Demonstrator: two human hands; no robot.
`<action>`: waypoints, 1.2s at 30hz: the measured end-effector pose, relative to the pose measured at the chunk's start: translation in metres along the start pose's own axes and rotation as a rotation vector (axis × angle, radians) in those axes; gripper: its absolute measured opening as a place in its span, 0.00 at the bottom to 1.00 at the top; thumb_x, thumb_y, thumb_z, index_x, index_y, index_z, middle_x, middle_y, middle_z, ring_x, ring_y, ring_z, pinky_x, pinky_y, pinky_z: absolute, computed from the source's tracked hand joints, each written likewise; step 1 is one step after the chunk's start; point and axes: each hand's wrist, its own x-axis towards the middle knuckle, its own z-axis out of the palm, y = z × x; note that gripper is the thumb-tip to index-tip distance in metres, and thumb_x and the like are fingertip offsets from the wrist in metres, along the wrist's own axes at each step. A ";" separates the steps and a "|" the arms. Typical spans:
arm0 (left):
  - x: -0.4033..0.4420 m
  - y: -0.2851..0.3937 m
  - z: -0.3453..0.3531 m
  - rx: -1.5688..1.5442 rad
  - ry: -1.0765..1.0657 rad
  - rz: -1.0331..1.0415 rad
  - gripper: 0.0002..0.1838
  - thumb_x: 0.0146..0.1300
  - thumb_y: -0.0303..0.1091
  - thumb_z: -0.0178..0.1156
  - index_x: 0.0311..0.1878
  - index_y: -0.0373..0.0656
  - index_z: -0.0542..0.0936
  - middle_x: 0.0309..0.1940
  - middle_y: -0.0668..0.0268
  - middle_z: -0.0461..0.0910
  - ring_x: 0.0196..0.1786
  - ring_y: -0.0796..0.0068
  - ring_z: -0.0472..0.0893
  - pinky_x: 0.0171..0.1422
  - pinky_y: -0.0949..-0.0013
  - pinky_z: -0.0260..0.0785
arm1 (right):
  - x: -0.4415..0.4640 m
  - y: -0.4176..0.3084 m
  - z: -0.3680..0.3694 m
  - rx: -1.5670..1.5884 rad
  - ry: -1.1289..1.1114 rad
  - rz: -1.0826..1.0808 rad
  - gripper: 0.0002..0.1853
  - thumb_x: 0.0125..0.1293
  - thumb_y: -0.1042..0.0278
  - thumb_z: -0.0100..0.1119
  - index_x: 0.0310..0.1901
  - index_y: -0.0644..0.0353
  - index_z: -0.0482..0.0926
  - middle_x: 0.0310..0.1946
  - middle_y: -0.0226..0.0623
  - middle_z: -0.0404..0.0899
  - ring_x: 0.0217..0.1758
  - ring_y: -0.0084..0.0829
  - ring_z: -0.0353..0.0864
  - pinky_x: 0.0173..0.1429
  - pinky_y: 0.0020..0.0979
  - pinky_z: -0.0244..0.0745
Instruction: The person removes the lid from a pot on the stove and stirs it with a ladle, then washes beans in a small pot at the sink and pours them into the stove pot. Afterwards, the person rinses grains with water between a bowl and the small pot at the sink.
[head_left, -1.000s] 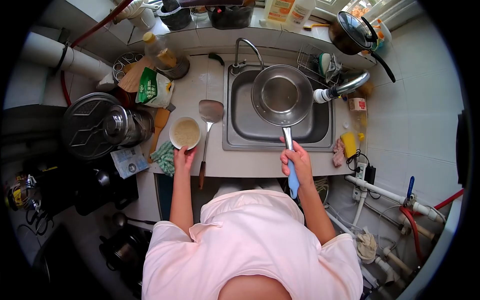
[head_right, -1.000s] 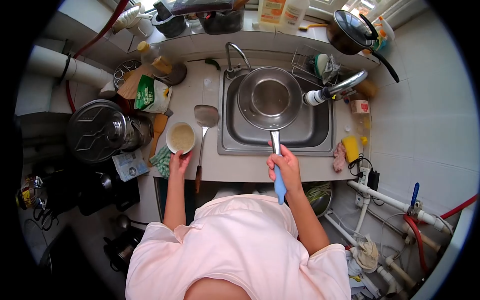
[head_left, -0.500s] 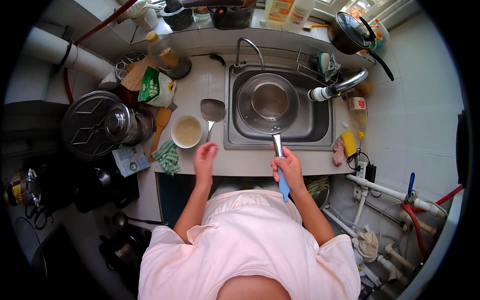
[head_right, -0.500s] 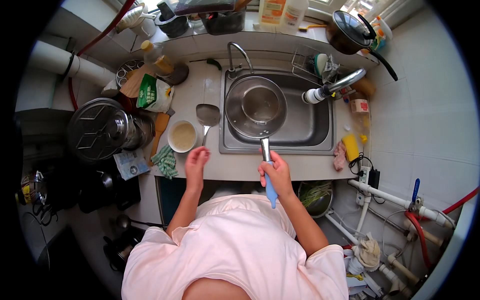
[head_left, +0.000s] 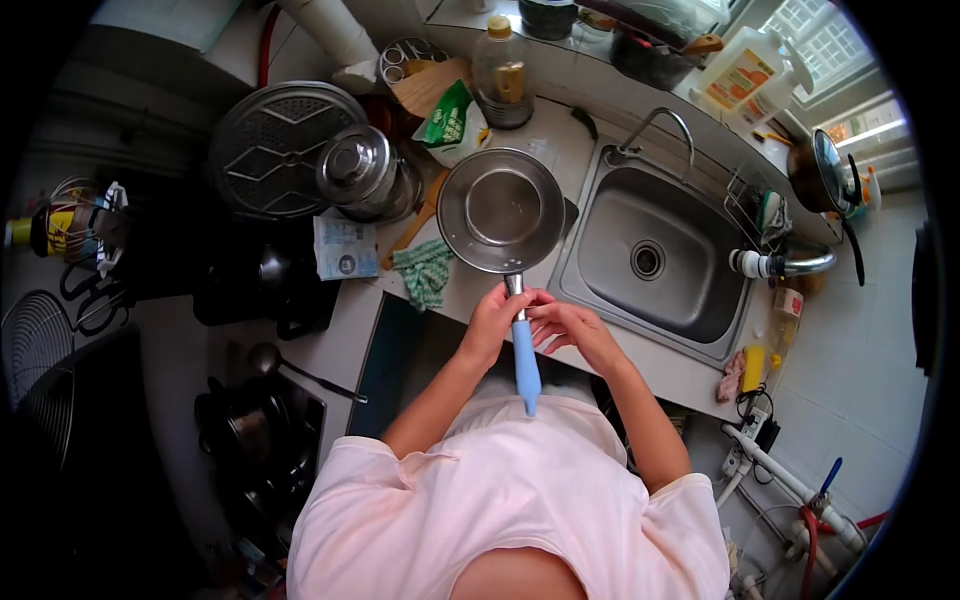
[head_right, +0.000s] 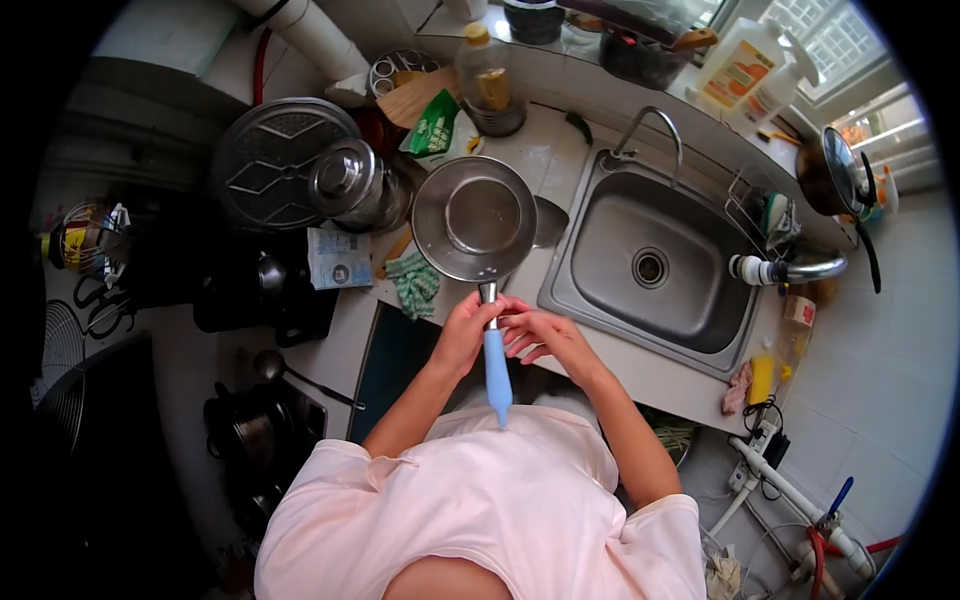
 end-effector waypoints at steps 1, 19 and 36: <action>-0.004 0.008 -0.009 -0.100 0.014 -0.012 0.09 0.66 0.30 0.47 0.42 0.35 0.72 0.39 0.53 0.79 0.45 0.67 0.78 0.58 0.65 0.68 | 0.008 0.010 -0.013 -0.002 0.064 0.011 0.23 0.69 0.52 0.45 0.52 0.64 0.74 0.42 0.37 0.77 0.38 0.27 0.80 0.39 0.25 0.76; -0.085 0.057 -0.086 -0.058 0.235 -0.017 0.07 0.64 0.31 0.50 0.39 0.37 0.69 0.15 0.67 0.71 0.16 0.74 0.73 0.40 0.71 0.69 | 0.146 0.075 -0.033 -0.514 0.679 -0.240 0.22 0.65 0.66 0.53 0.59 0.64 0.65 0.50 0.42 0.71 0.39 0.28 0.77 0.39 0.27 0.76; -0.046 0.053 -0.041 -0.090 0.024 0.006 0.03 0.64 0.26 0.50 0.37 0.37 0.69 0.18 0.68 0.70 0.17 0.80 0.72 0.24 0.75 0.69 | 0.103 -0.086 0.063 -1.455 0.133 -0.637 0.27 0.52 0.82 0.51 0.58 0.66 0.65 0.34 0.45 0.76 0.41 0.43 0.74 0.46 0.38 0.70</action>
